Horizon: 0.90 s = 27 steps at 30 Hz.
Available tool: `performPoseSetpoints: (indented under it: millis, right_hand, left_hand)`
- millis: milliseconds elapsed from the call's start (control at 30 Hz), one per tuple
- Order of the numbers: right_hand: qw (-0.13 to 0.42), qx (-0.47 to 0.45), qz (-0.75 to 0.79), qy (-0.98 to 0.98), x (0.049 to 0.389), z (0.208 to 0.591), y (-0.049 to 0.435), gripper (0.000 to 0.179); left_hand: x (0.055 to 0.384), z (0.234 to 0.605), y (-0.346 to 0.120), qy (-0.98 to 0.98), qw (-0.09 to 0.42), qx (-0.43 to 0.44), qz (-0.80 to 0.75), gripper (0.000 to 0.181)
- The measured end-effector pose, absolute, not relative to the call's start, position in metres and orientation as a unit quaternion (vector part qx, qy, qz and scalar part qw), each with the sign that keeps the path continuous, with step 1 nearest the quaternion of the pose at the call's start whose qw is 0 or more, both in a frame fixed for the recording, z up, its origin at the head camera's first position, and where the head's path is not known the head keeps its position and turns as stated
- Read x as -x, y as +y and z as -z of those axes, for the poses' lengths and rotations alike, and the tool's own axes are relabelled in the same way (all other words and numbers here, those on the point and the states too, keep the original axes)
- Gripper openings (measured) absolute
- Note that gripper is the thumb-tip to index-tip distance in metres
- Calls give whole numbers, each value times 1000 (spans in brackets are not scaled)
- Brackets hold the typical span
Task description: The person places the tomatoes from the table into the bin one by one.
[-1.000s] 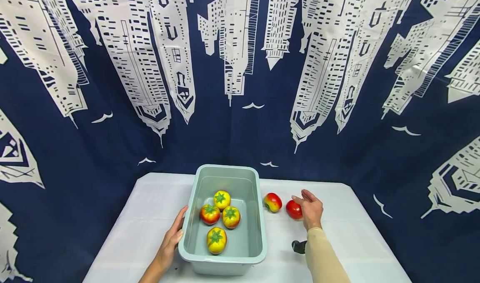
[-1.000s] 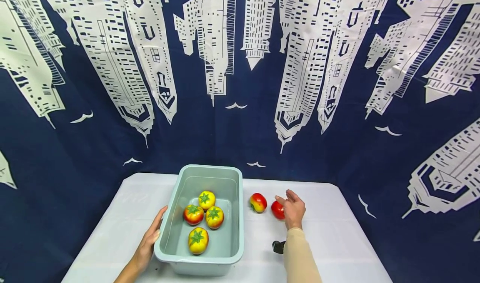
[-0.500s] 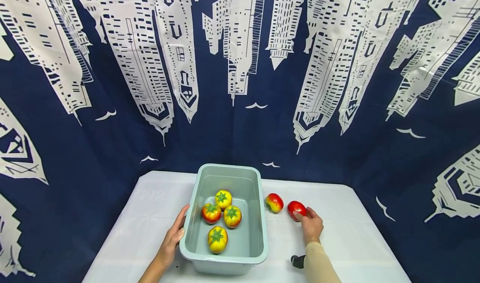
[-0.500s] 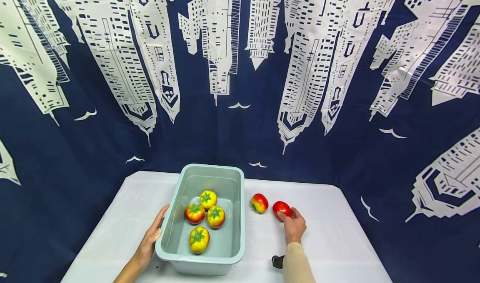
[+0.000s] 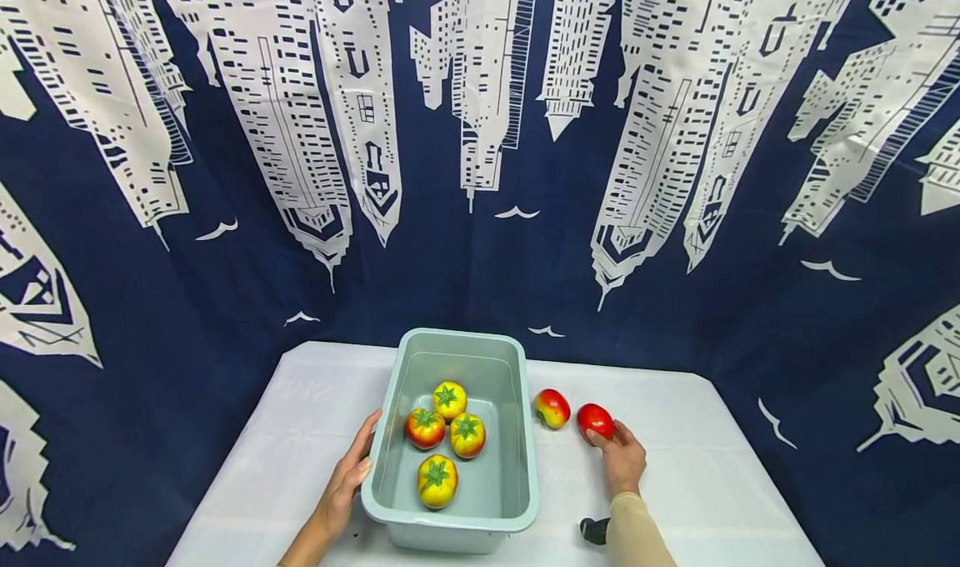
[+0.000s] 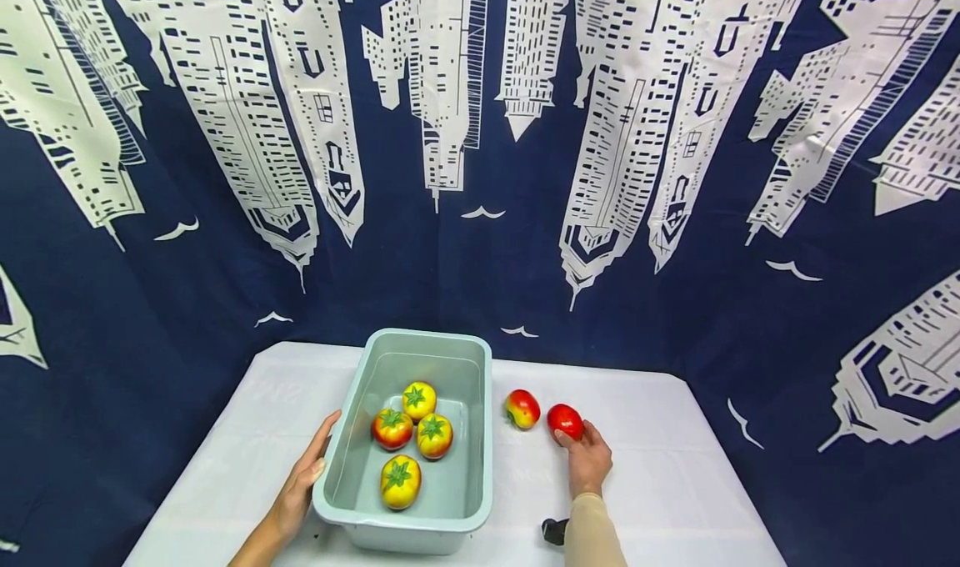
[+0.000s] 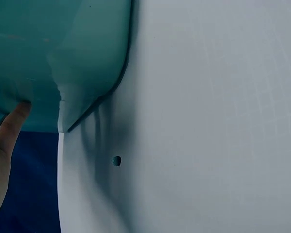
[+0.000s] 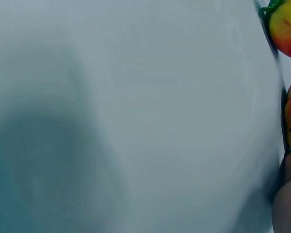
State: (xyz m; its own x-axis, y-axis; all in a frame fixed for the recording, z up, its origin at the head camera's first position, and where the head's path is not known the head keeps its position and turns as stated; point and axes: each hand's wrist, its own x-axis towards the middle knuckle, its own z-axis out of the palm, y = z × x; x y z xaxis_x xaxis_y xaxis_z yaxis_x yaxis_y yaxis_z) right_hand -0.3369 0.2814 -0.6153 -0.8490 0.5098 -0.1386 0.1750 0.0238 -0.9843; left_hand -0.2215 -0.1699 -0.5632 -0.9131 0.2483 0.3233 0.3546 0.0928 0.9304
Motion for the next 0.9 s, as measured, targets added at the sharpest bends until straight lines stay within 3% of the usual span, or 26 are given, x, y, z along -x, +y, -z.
performPoseSetpoints:
  millis: [433, 900]
  right_hand:
    - [115, 226, -676, -692, 335, 603, 285, 75]
    - [112, 174, -703, -680, 358, 528, 295, 74]
  left_hand:
    - [219, 560, -166, -741, 37, 166, 649, 61]
    - [219, 561, -167, -745, 31, 171, 644, 61]
